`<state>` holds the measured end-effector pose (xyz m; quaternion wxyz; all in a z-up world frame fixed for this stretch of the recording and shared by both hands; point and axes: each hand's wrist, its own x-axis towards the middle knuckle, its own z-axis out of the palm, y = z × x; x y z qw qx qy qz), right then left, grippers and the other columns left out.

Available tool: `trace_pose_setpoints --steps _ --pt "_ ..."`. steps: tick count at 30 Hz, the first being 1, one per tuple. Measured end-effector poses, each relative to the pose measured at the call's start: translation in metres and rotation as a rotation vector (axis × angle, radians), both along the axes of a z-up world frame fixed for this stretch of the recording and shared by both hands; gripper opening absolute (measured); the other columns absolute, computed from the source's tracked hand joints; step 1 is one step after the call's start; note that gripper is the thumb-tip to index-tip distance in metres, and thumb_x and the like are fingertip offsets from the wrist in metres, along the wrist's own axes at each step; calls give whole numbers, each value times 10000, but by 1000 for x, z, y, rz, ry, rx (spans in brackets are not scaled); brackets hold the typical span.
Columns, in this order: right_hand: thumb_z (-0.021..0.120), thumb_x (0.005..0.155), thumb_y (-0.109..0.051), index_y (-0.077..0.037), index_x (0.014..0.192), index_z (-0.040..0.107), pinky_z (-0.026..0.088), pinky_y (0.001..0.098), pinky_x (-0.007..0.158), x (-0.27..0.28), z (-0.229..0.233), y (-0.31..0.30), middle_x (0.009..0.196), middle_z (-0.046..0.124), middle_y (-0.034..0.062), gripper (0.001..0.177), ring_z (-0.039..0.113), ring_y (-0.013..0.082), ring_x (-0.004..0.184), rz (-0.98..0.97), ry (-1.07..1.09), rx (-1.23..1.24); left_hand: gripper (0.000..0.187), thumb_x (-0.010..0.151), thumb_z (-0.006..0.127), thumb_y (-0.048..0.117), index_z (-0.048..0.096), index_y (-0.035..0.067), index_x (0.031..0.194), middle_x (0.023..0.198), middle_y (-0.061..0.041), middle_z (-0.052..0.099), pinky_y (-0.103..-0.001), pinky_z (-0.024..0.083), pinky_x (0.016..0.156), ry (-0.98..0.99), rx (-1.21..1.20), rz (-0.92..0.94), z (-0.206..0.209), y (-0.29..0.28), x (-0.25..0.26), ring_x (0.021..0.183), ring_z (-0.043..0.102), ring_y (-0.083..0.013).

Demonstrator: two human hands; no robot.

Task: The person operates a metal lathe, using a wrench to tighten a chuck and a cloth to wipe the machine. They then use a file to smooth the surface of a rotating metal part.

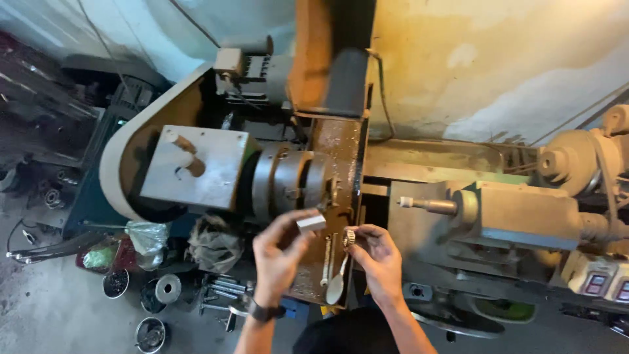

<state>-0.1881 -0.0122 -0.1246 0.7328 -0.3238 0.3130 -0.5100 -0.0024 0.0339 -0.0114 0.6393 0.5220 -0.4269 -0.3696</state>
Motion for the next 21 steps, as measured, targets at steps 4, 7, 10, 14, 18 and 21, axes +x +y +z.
trace_pose_setpoints --steps 4,7,10,14,18,21 --pt "690 877 83 23 1345 523 525 363 1034 8 30 18 1299 667 181 500 640 240 1200 118 20 -75 375 906 671 -109 663 -34 1274 1270 -127 732 -323 563 978 57 64 -5 -32 41 -4 1143 703 -191" --pt "720 854 75 19 1337 528 525 367 1032 18 24 24 1289 659 171 523 637 244 1207 163 27 -89 360 919 639 -133 649 -49 1269 1303 -149 716 -325 547 1019 110 50 -55 -40 53 1 1181 692 -204" --pt "740 848 62 26 1334 530 551 361 975 26 15 30 1248 676 170 530 665 232 1140 209 46 -61 381 911 624 -133 645 -51 1283 1336 -160 705 -329 545 1039 110 44 -78 -49 61 7 1211 687 -209" --pt "739 868 40 25 1361 532 576 342 879 35 8 33 1135 701 170 534 689 214 1006 335 93 -82 360 894 630 -131 659 -31 1239 1300 -132 720 -319 560 1016 109 41 -54 -46 73 15 1188 695 -195" --pt "641 925 -73 -18 1353 525 572 322 718 35 -8 34 1017 750 170 447 711 205 842 373 340 -37 354 857 693 -97 721 20 1191 1052 -110 739 -301 585 850 -187 72 50 -18 70 40 971 720 -175" --pt "586 957 -130 1 1326 515 584 327 737 24 -22 38 1019 768 169 398 723 209 841 384 312 -30 318 837 731 -39 718 50 1142 987 -101 727 -344 558 797 -587 6 273 16 58 84 905 688 -239"
